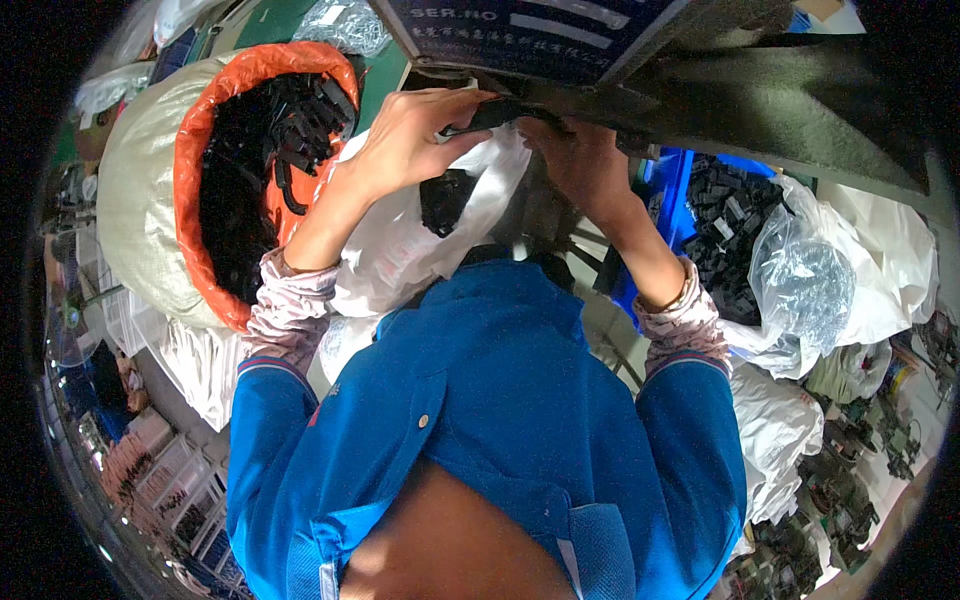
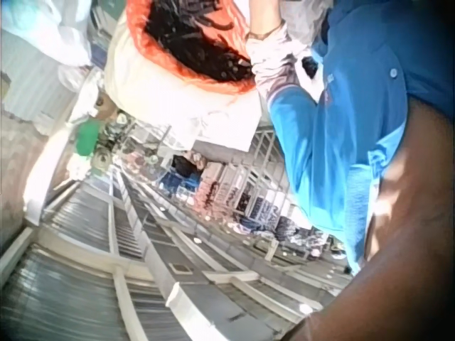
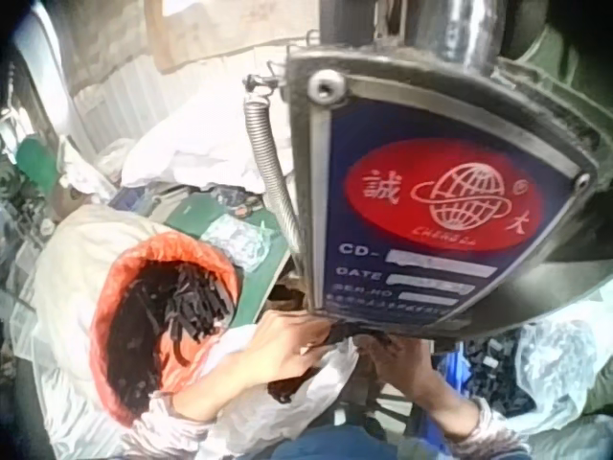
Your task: The person repeatedly picks small black plastic components from a blue bin, attaches a small metal piece to each, and places the assembled unit into a white sack. The process is continuous and repetitive throughout the clip.
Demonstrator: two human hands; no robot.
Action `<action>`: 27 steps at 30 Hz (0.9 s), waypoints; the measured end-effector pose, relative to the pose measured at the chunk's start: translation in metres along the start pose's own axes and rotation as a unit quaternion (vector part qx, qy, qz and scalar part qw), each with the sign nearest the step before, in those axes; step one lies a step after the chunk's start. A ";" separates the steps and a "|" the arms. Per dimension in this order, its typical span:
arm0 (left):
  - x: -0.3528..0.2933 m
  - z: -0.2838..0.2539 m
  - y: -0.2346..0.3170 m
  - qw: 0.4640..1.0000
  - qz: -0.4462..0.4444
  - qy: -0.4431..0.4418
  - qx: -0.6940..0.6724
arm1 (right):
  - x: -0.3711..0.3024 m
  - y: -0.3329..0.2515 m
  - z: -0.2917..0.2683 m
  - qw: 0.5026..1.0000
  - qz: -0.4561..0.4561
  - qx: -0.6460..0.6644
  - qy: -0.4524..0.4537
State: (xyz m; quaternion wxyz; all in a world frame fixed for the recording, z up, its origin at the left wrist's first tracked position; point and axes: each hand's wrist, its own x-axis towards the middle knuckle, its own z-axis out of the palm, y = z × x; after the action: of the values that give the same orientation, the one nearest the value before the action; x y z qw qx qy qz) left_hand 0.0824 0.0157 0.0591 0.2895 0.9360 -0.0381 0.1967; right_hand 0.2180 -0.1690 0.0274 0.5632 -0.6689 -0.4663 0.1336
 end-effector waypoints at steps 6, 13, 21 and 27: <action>0.008 0.000 -0.010 0.990 -0.081 -0.113 -0.002 | 0.003 0.001 0.000 0.990 0.129 0.036 -0.031; -0.009 -0.012 -0.004 0.989 -0.095 -0.067 -0.088 | 0.007 0.021 -0.016 0.984 0.155 0.048 -0.070; -0.009 -0.011 -0.011 0.992 -0.053 -0.058 -0.094 | 0.045 0.132 -0.016 0.857 0.081 -0.464 -0.207; -0.012 -0.012 -0.011 0.992 -0.060 -0.058 -0.091 | 0.046 0.139 -0.011 0.821 0.097 -0.515 -0.226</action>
State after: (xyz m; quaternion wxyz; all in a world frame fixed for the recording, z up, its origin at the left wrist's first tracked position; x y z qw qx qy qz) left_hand 0.0694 0.0305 0.0576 0.3822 0.9161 -0.0162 0.1200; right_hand 0.3161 -0.1313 -0.0754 0.0002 -0.8544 -0.5141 0.0752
